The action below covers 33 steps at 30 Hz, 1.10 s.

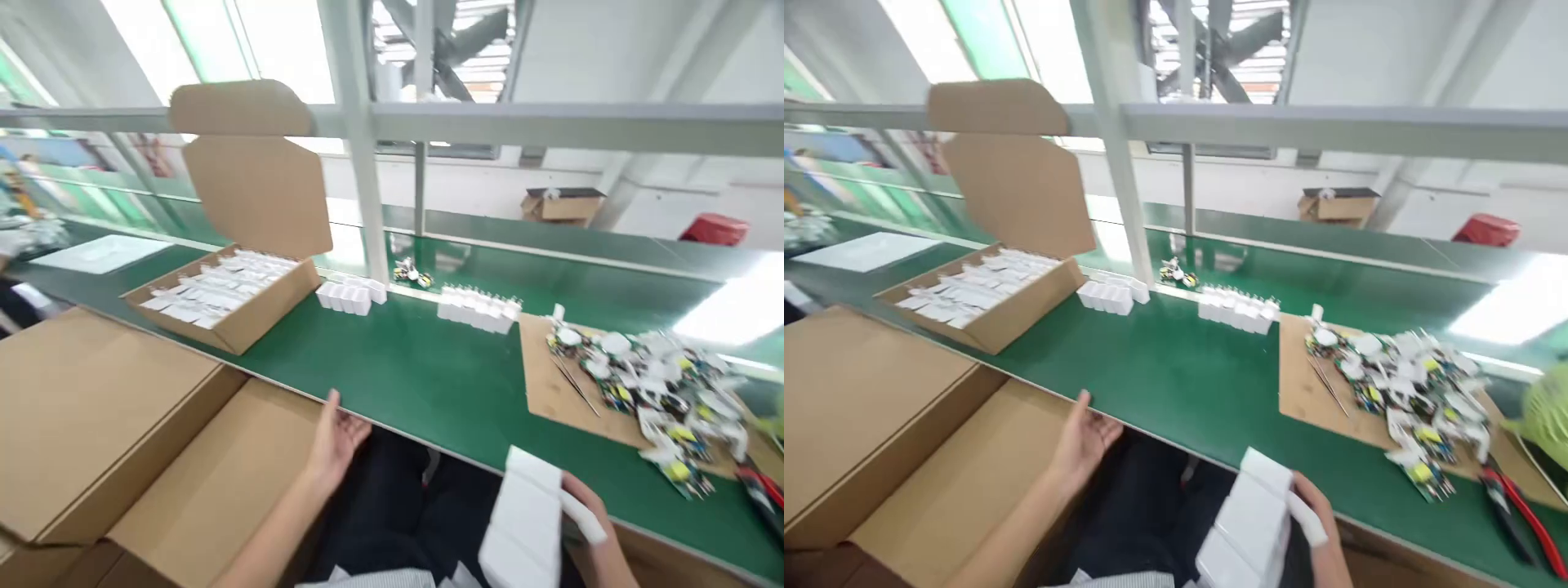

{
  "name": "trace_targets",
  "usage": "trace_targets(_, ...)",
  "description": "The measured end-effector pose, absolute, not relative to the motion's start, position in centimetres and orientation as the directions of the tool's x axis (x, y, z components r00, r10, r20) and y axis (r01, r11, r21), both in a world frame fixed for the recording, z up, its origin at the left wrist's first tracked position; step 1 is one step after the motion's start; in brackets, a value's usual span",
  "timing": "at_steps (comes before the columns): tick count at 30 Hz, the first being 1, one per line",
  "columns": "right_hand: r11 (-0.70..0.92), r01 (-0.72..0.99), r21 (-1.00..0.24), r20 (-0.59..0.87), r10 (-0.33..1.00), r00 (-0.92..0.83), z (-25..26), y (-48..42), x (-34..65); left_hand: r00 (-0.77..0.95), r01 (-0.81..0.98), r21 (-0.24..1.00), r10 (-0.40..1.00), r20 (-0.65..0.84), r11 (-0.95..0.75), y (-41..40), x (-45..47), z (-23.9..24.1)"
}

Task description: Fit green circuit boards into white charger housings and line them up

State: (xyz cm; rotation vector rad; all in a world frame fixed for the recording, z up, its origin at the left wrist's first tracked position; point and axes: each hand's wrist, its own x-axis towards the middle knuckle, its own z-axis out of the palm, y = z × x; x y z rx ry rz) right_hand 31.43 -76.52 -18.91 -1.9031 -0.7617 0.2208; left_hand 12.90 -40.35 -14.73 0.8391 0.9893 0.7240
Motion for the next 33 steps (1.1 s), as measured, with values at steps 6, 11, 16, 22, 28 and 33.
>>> trace_targets(6,-0.153,0.683,-0.714,0.272,0.839,0.471,-8.1,-50.8,30.8,0.634,0.195,0.872,0.736,0.237,-0.449,-43.1,8.1,-14.3)
trace_targets(11,-0.249,0.815,-0.523,0.299,0.842,0.449,-7.8,-36.1,29.0,0.457,0.356,0.73,0.79,0.408,-0.583,-33.5,11.0,-12.8)
trace_targets(16,-0.208,0.827,-0.522,0.273,0.878,0.393,-9.4,-31.1,27.8,0.465,0.398,0.759,0.827,0.317,-0.515,-23.0,12.1,-12.7)
trace_targets(22,-0.171,0.826,-0.538,0.248,0.904,0.349,-8.1,-29.2,34.3,0.493,0.367,0.847,0.852,0.174,-0.386,-15.3,10.3,-10.7)
trace_targets(28,-0.404,0.808,-0.429,0.194,0.833,0.519,-8.5,-23.4,47.0,0.465,0.392,0.782,0.838,0.285,-0.484,-12.6,10.5,-8.0)
trace_targets(33,-0.344,0.87,-0.354,0.132,0.902,0.411,-11.7,-17.7,49.3,0.394,0.365,0.82,0.871,0.294,-0.442,-12.0,13.1,-9.6)
